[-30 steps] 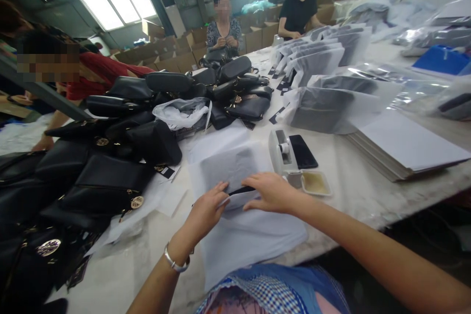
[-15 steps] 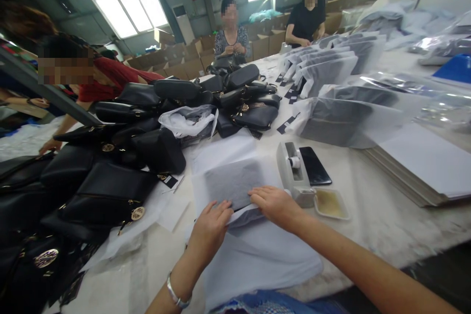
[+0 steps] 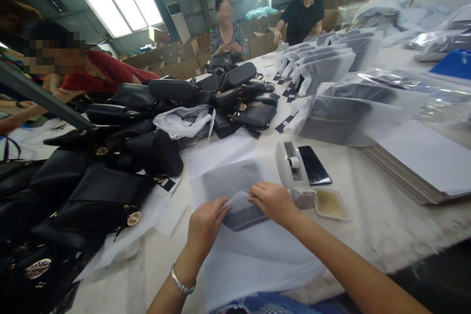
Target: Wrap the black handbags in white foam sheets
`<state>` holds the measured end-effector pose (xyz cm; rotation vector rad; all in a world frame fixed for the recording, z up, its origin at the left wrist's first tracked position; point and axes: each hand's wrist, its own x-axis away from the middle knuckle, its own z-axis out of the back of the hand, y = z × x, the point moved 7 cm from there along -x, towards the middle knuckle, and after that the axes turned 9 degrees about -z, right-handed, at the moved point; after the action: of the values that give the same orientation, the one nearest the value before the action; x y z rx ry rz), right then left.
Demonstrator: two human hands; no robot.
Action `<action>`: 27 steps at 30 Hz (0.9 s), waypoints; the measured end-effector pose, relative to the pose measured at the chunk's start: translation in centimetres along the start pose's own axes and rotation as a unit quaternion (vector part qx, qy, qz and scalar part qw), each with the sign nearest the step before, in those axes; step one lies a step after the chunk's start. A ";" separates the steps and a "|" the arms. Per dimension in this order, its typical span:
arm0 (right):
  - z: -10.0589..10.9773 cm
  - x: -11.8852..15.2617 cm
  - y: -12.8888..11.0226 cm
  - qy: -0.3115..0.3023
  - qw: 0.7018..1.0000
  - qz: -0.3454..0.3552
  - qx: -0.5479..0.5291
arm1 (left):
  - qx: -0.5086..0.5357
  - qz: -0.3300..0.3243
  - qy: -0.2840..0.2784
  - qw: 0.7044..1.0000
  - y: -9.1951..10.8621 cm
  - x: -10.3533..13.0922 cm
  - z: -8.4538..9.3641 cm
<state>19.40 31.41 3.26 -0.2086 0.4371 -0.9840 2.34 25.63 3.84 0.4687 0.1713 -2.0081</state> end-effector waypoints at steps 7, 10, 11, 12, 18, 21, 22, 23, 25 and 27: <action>-0.1 -0.6 0.6 0.020 0.998 -0.043 -0.028 | -0.025 0.028 0.017 0.999 -0.6 -0.6 0.5; -0.2 -0.6 0.7 0.014 0.998 -0.051 -0.027 | -0.038 0.045 0.060 0.996 0.1 -0.5 1.4; -0.3 -0.6 0.7 0.013 0.998 -0.049 -0.025 | -0.030 0.028 0.058 0.997 0.8 -0.4 1.3; -0.3 -0.7 0.6 0.015 0.998 -0.049 -0.024 | -0.014 0.004 0.045 0.999 1.6 -0.2 0.9; 1.5 -1.0 1.4 0.085 0.995 -0.049 0.014 | 0.026 -0.037 -0.037 0.998 4.2 0.9 -2.2; 4.8 0.7 3.4 0.172 0.982 -0.072 0.033 | 0.011 -0.016 -0.040 0.999 3.9 1.2 -2.5; 5.9 1.7 4.6 0.200 0.974 -0.095 0.036 | 0.004 -0.007 -0.038 0.999 3.7 1.2 -2.6; 6.8 2.8 6.0 0.225 0.965 -0.125 0.039 | -0.002 0.001 -0.038 0.999 3.6 1.3 -2.6; 7.9 5.0 9.0 0.252 0.947 -0.195 0.044 | -0.009 0.014 -0.042 0.999 3.3 1.3 -2.7; 7.7 6.9 11.7 0.234 0.934 -0.268 0.027 | -0.010 0.020 -0.052 0.998 3.2 1.3 -2.8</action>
<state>34.99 31.83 4.06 -0.0357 0.8120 -1.5921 5.30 23.99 1.04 0.3522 0.1175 -1.9839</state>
